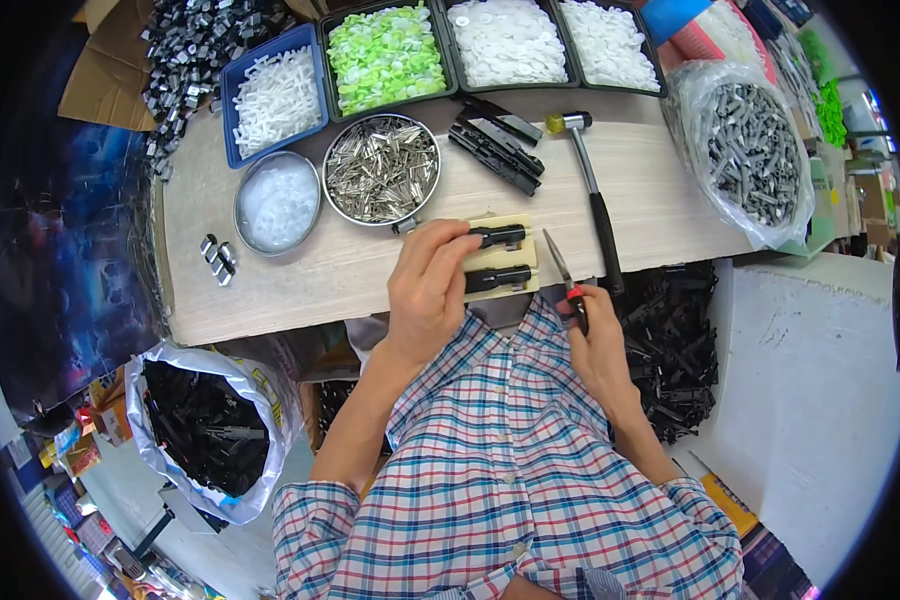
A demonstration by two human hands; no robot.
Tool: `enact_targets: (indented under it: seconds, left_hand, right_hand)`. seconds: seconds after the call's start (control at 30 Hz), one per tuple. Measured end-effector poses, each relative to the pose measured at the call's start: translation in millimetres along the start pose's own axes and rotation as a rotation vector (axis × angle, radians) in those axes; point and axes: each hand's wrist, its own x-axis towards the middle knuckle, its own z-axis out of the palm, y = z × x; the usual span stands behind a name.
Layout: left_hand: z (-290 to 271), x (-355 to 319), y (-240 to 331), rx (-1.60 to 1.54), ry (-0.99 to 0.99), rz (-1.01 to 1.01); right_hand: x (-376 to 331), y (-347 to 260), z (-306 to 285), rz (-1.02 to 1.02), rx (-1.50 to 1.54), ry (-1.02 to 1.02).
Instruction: Assembling small metal and plastic components at a workbench.
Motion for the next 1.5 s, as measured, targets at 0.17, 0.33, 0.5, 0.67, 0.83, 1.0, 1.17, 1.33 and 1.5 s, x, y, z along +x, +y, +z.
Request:
enact_targets:
  seconds: [0.17, 0.33, 0.5, 0.67, 0.83, 1.0, 1.17, 1.33, 1.5]
  left_hand:
    - [16, 17, 2, 0.047, -0.126, 0.006]
    - [18, 24, -2, 0.175, -0.196, 0.072]
    - [7, 28, -1, 0.278, -0.288, 0.225]
    - [-6, 21, 7, 0.374, -0.308, 0.267]
    - [-16, 10, 13, 0.556, -0.395, 0.238]
    - [-24, 8, 13, 0.469, -0.483, 0.199]
    - [-42, 17, 21, -0.290, -0.732, -0.331]
    - [-30, 4, 21, -0.295, -0.667, -0.331]
    - [-18, 4, 13, -0.081, -0.483, -0.101]
  right_hand:
    - [5, -3, 5, 0.004, 0.005, -0.065]
    - [6, -19, 2, -0.054, 0.048, -0.051]
    - [8, -22, -4, -0.231, -0.118, 0.003]
    - [7, -27, -12, -0.291, -0.118, -0.126]
    - [7, -30, -14, -0.336, -0.095, -0.231]
    - [10, -22, -20, -0.350, -0.098, -0.378]
    - [3, -14, -22, -0.359, -0.068, -0.416]
    - [-7, -14, -16, -0.326, 0.012, -0.360]
    - [-31, 22, -8, -0.077, -0.078, -0.141]
